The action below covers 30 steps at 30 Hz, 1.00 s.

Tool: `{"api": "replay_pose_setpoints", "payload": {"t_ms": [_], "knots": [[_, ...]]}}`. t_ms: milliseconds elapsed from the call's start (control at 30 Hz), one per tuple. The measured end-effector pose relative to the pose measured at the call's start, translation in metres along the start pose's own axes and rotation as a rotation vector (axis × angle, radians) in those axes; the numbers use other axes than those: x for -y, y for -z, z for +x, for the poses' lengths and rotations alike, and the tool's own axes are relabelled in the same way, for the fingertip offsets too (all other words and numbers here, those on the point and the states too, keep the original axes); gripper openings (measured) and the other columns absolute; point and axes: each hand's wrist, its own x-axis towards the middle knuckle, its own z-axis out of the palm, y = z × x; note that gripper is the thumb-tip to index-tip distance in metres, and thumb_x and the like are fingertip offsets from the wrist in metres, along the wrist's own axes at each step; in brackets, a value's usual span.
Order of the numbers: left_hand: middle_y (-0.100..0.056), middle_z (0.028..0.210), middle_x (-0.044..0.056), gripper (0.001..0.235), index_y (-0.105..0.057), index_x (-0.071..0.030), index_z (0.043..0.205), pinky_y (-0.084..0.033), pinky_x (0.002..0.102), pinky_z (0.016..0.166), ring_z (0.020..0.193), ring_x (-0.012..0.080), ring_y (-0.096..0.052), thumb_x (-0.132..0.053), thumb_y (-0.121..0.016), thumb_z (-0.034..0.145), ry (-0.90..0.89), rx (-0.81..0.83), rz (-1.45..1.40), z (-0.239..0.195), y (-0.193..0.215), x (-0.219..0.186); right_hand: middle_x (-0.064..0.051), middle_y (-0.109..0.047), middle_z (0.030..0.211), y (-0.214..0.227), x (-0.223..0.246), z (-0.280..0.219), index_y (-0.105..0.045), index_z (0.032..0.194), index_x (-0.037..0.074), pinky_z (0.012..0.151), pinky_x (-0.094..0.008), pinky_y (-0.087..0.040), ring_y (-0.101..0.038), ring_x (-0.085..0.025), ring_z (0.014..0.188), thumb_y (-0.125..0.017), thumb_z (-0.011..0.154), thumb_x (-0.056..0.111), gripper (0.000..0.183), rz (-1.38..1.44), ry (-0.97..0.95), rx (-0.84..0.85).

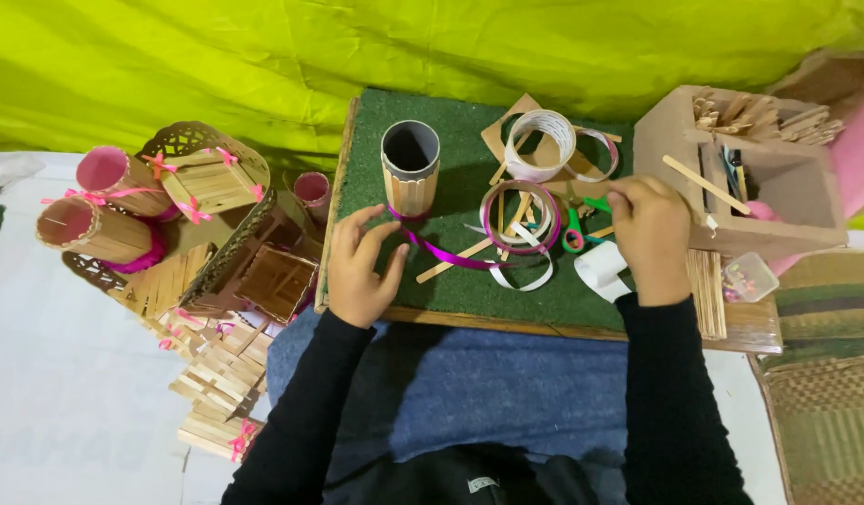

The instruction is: The person is decorating a cylindrical craft object made of popsicle sticks by applying double-sided tape and then wrapping a pink ribbon around it.

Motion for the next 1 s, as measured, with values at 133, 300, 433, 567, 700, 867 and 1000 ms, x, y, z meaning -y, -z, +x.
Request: {"api": "replay_pose_setpoints", "payload": {"t_ms": [133,300,433,567,700,867,1000], "knots": [[-0.058,0.122,0.014,0.022,-0.068,-0.003,0.112,-0.053,0.039,0.087,0.110,0.0351,-0.060,-0.003,-0.072,0.091,-0.016,-0.045,-0.009,0.007,-0.001,-0.010,-0.007,-0.075,0.105,-0.039,-0.008,0.031,-0.079,0.118,0.016,0.083,-0.045,-0.058,-0.072,-0.034,0.092,-0.069,0.102,0.021,0.019,-0.049,-0.039,0.260],[-0.050,0.133,0.024,0.066,-0.044,0.002,0.143,-0.049,0.053,0.099,0.120,0.0436,-0.055,-0.013,-0.078,0.089,0.225,0.033,0.042,0.012,-0.013,0.001,-0.009,-0.070,0.099,-0.076,-0.026,0.047,-0.077,0.104,0.015,0.077,-0.048,-0.060,-0.074,-0.034,0.090,-0.066,0.095,0.029,0.019,-0.212,-0.053,0.450],[-0.046,0.137,0.036,0.082,-0.033,0.011,0.148,-0.044,0.063,0.103,0.123,0.0535,-0.052,-0.013,-0.082,0.087,0.319,0.112,-0.043,0.030,-0.023,0.007,-0.011,-0.070,0.105,-0.056,-0.014,0.044,-0.075,0.111,0.012,0.083,-0.047,-0.058,-0.073,-0.037,0.097,-0.060,0.102,0.023,0.021,-0.170,-0.161,0.450],[-0.055,0.128,0.028,0.074,-0.041,0.008,0.143,-0.047,0.055,0.101,0.118,0.0461,-0.058,-0.016,-0.081,0.086,0.336,0.171,-0.058,0.037,-0.035,0.011,-0.010,-0.066,0.104,-0.047,-0.028,0.031,-0.071,0.113,0.016,0.084,-0.048,-0.057,-0.071,-0.037,0.097,-0.059,0.104,0.028,0.018,-0.144,-0.219,0.437],[-0.055,0.124,0.018,0.071,-0.046,0.002,0.139,-0.050,0.050,0.098,0.113,0.0392,-0.060,-0.023,-0.084,0.084,0.304,0.132,0.011,0.036,-0.045,0.011,-0.007,-0.065,0.101,-0.035,-0.026,0.023,-0.071,0.111,0.017,0.085,-0.045,-0.058,-0.072,-0.034,0.097,-0.064,0.104,0.029,0.015,-0.157,-0.192,0.400],[-0.053,0.124,0.020,0.071,-0.043,0.003,0.140,-0.052,0.049,0.096,0.113,0.0400,-0.060,-0.026,-0.081,0.088,0.338,0.117,-0.036,0.031,-0.040,0.012,-0.006,-0.065,0.100,-0.017,0.003,0.025,-0.073,0.111,0.017,0.081,-0.042,-0.059,-0.073,-0.032,0.094,-0.068,0.099,0.030,0.019,-0.196,-0.137,0.387],[-0.051,0.127,0.024,0.077,-0.037,0.007,0.144,-0.052,0.051,0.098,0.120,0.0438,-0.057,-0.020,-0.081,0.087,0.351,0.151,-0.071,0.026,-0.036,0.015,0.003,-0.065,0.102,0.005,0.057,0.022,-0.075,0.110,0.022,0.081,-0.030,-0.058,-0.070,-0.020,0.101,-0.073,0.100,0.035,0.017,-0.117,0.032,0.171]]}}
